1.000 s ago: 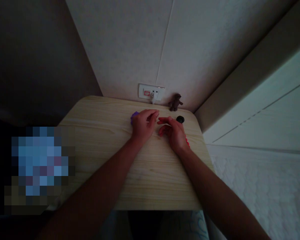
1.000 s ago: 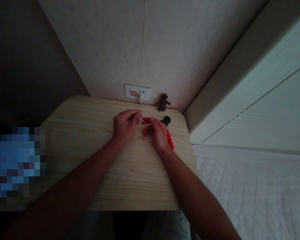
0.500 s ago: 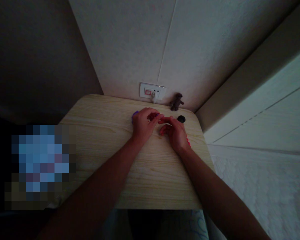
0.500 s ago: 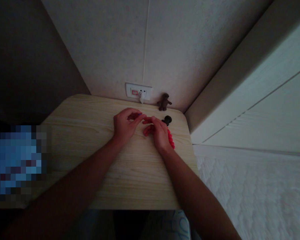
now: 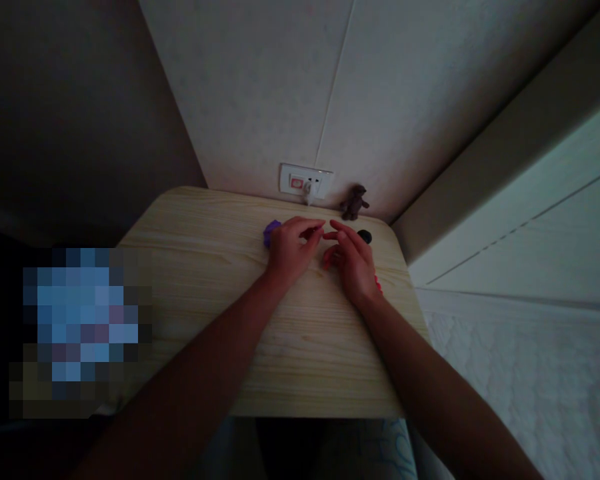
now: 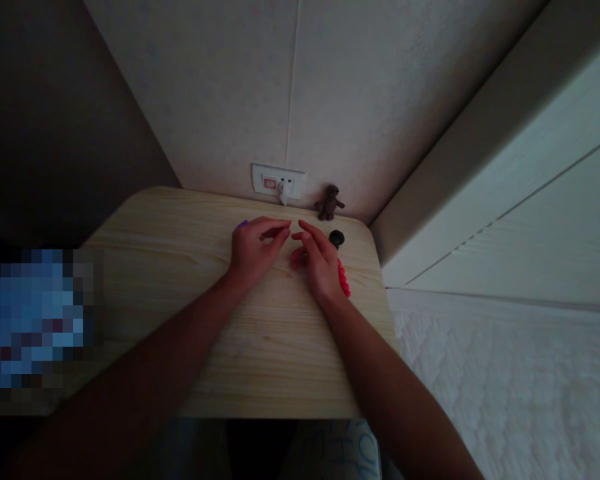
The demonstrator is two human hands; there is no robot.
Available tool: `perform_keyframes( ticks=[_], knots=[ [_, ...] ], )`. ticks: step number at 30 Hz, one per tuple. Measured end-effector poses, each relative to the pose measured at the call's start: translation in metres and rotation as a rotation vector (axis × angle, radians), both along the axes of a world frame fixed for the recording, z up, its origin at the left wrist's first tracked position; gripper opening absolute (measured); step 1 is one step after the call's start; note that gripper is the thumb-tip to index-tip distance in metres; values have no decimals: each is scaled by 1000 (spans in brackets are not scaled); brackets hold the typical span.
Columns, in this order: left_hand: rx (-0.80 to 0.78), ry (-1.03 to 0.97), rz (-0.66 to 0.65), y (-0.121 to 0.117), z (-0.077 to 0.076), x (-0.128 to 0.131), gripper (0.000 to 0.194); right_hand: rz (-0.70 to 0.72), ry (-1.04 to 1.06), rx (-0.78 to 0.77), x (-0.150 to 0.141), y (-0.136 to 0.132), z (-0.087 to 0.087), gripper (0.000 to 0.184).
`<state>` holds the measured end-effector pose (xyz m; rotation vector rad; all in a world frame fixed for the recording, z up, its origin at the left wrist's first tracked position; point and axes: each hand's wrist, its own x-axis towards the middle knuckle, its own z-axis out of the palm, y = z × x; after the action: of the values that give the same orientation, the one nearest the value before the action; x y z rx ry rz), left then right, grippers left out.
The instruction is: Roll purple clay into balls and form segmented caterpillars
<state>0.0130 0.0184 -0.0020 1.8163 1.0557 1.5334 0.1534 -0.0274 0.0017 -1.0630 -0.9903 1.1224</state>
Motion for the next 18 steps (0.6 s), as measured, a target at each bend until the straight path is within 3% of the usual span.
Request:
perform_keyframes(
  ticks=[4,11,18],
  knots=[
    [-130,-99,-57,0,-2,3,13,-3,-95,72,-1,-2,1,40],
    [-239,-1,-185,0,1,-1,49,2,-389,267,2,0,-3,30],
    [-401,-243,-487,-8,5,12,22,-61,-374,274,4,-3,-4,52]
  ],
)
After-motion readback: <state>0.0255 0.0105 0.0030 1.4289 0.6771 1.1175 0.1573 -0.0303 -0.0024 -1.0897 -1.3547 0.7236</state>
